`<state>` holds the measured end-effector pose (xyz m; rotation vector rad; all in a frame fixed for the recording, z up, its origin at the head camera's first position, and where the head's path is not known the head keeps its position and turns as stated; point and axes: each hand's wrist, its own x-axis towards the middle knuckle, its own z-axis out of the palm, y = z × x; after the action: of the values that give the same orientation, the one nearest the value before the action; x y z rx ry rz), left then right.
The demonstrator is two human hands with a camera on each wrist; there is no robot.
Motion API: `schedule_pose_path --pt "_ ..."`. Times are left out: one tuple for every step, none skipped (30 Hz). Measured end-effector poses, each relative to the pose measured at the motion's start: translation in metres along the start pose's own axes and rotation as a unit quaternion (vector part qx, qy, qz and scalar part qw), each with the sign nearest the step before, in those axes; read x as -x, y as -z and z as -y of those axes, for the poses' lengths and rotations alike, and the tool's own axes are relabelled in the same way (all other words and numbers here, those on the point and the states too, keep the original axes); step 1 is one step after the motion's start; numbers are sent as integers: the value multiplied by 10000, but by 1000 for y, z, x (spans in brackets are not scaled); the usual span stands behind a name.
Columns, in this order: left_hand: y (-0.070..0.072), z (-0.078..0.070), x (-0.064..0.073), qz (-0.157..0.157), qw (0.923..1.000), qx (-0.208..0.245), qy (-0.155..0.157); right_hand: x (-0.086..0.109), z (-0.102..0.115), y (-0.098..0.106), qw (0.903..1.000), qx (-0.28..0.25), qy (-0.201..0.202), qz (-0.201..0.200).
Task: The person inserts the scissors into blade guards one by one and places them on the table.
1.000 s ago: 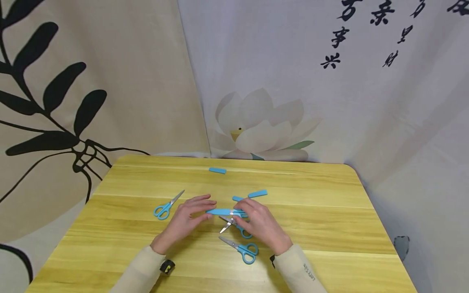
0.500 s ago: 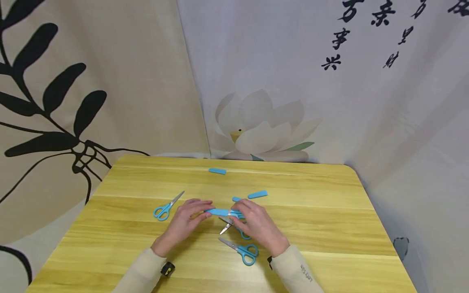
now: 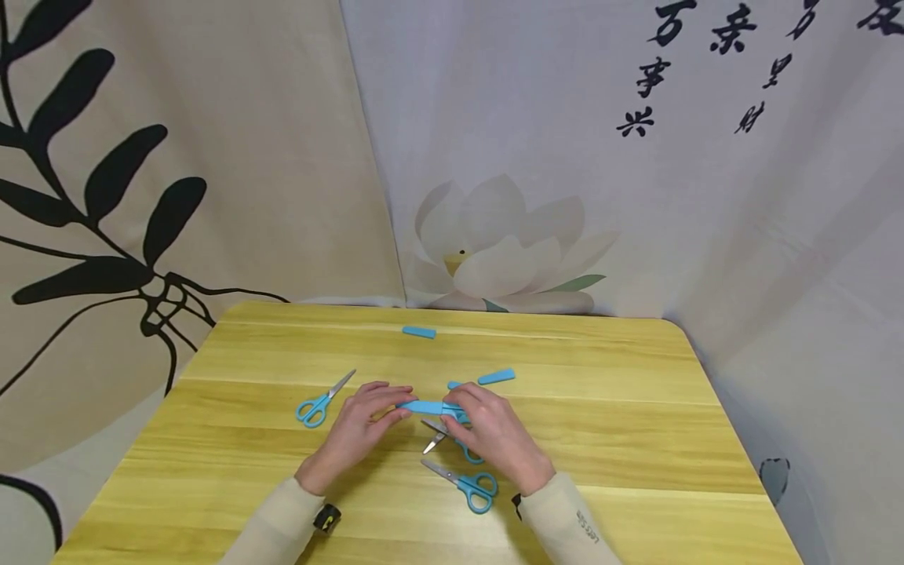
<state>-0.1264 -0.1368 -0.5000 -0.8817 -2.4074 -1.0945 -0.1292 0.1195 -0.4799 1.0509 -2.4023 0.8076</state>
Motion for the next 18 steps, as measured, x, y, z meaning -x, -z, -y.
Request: schedule_pose_path --pt "0 0 0 -2 10000 -5 8 0 0 0 10000 -4 -11 13" --pt "0 0 0 -3 10000 -12 11 0 0 1 10000 -16 -28 30" --pt "0 -1 0 -4 10000 -22 13 0 1 1 10000 -27 -46 50" --pt "0 -1 0 -4 10000 -30 20 0 1 1 9999 -44 -66 66" --pt "0 -1 0 -5 10000 -48 9 0 1 1 9999 -60 -78 81" --pt "0 -1 0 -6 10000 -70 -4 0 1 2 9999 -68 -90 94" --pt "0 -1 -1 -10 10000 -89 -18 -1 0 2 9999 -84 -96 95" --pt "0 -1 -1 -13 9999 -104 -42 -1 0 1 9999 -91 -94 94" --pt "0 -1 -2 -23 9999 -125 -69 -1 0 1 9999 -94 -78 85" --pt "0 -1 -2 -35 9998 -146 -106 -1 0 1 9999 -92 -63 78" --pt "0 -1 -2 -49 9997 -163 -155 -1 -1 0 9999 -83 -43 69" --pt "0 -1 -2 -63 9996 -188 -191 -1 -1 -1 9999 -80 -26 62" --pt "0 -1 -2 -76 9995 -200 -230 -1 -1 -1 10000 -83 -10 53" --pt "0 -1 -2 -91 9994 -221 -268 -1 -1 -2 10000 -65 0 52" --pt "0 -1 -3 -109 9992 -245 -296 -1 -1 -2 10000 -55 9 49" --pt "0 -2 -3 -127 9991 -267 -317 -1 0 -3 10000 -40 10 46" --pt "0 -2 -3 -143 9990 -281 -324 -2 0 -3 10000 -23 19 44" --pt "0 -1 -3 -154 9990 -289 -317 -2 0 -3 10000 -11 20 42"
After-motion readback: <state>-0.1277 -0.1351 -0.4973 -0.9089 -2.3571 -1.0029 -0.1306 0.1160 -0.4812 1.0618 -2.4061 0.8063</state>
